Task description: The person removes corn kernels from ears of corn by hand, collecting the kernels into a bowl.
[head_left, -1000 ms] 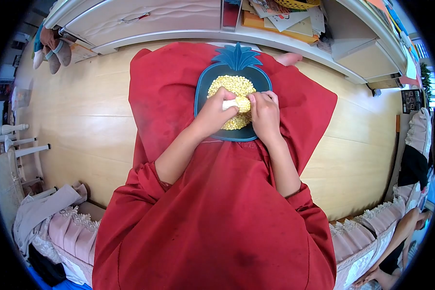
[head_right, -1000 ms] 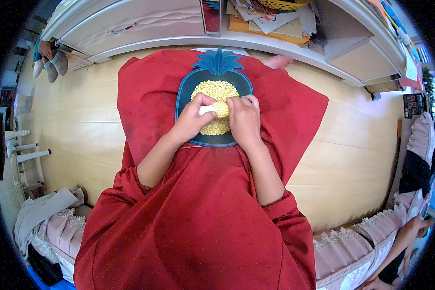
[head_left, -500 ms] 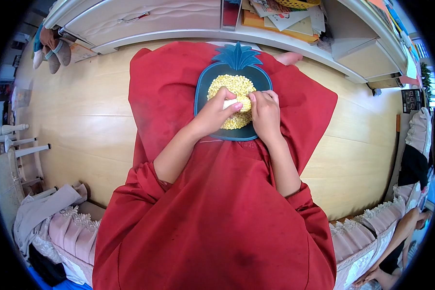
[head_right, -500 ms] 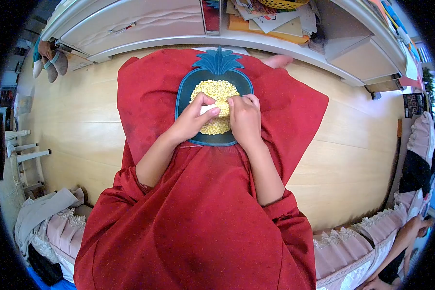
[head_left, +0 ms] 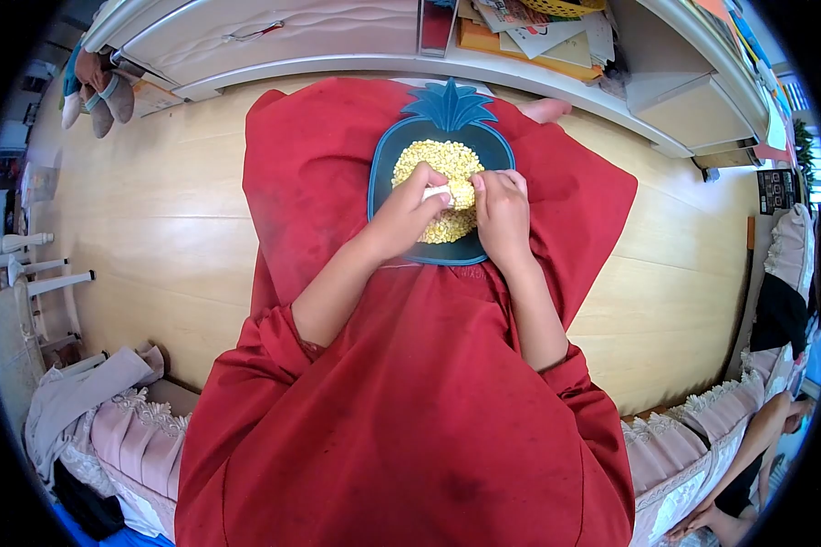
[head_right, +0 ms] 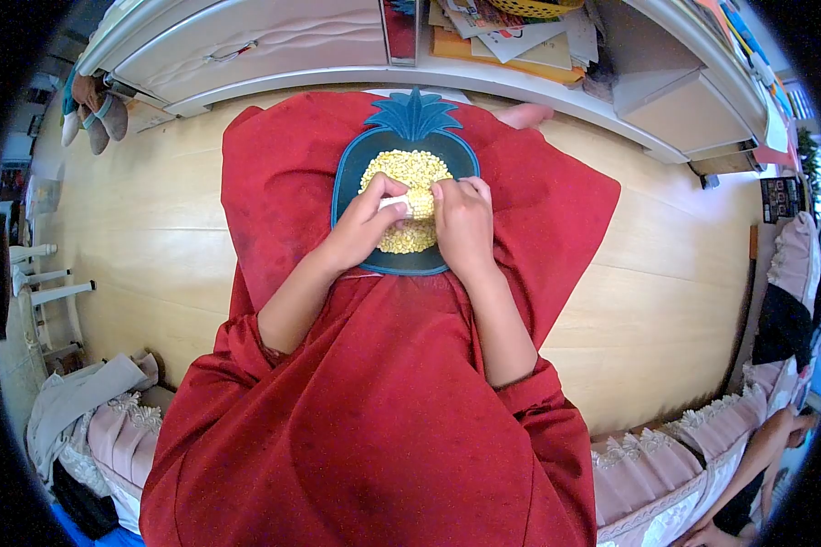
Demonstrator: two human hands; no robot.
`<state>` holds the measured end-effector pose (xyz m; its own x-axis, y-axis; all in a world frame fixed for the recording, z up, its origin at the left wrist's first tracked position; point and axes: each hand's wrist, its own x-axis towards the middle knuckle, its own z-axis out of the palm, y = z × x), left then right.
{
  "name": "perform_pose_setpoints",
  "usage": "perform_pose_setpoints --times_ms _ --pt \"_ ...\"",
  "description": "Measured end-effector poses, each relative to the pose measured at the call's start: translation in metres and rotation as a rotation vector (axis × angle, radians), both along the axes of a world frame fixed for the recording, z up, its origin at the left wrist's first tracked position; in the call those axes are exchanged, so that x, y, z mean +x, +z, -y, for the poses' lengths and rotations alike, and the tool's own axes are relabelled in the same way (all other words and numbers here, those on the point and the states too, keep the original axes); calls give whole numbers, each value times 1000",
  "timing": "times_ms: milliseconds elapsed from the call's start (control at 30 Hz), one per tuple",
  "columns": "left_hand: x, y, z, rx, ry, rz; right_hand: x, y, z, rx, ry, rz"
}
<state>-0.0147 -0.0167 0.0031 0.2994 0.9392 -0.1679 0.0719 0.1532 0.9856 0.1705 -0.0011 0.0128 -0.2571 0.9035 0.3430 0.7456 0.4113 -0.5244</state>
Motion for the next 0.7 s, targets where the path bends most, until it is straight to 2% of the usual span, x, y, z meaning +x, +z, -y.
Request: perform_pose_setpoints --times_ms 500,700 --pt "4 -8 1 193 15 -105 -1 -3 -1 60 9 -34" --pt "4 -2 -1 43 68 30 0 -3 -1 59 22 -45"
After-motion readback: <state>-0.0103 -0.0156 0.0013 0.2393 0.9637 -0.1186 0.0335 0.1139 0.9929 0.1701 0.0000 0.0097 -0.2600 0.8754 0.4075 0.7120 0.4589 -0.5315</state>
